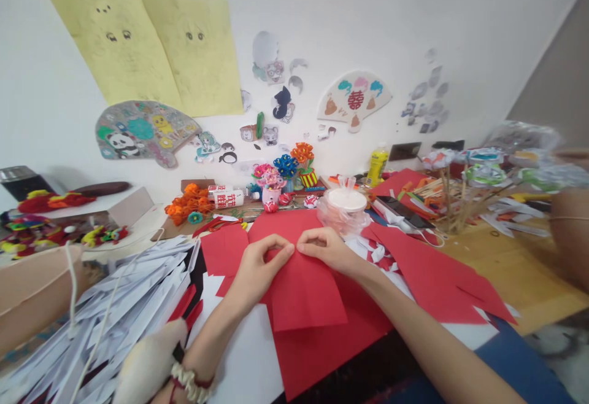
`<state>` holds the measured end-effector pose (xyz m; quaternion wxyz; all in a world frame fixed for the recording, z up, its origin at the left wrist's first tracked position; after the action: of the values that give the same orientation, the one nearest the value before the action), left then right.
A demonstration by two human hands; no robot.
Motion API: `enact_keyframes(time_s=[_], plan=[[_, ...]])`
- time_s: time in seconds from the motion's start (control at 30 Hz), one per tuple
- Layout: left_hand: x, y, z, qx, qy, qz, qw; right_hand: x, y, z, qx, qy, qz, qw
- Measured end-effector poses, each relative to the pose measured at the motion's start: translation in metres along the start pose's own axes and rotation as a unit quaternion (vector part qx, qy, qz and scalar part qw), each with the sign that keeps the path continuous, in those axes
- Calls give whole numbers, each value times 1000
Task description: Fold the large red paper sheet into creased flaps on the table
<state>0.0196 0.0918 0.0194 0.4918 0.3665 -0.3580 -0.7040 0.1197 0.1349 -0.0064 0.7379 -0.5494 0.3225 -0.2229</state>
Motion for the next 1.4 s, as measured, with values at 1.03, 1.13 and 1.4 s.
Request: enact_keyframes(time_s=[1.03, 1.13, 1.4], plan=[[-5, -61, 14, -280, 64, 188, 939, -3, 44, -2, 587, 68, -70, 804], [-5, -61, 14, -270, 54, 185, 943, -1, 40, 2, 561, 91, -53, 821], [-3, -51, 16, -288, 55, 189, 937, 6, 10, 12, 492, 193, 22, 848]])
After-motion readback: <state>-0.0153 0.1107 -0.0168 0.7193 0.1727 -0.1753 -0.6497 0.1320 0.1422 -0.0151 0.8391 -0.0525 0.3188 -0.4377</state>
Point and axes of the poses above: each hand's wrist, its own x-axis away from the middle knuckle, its own z-axis out of the back of the hand, y = z × x, the point moved 10 cm from there along -x, towards the middle knuckle, and after that the axes turned 9 degrees about -y, right-handed, at the moved point
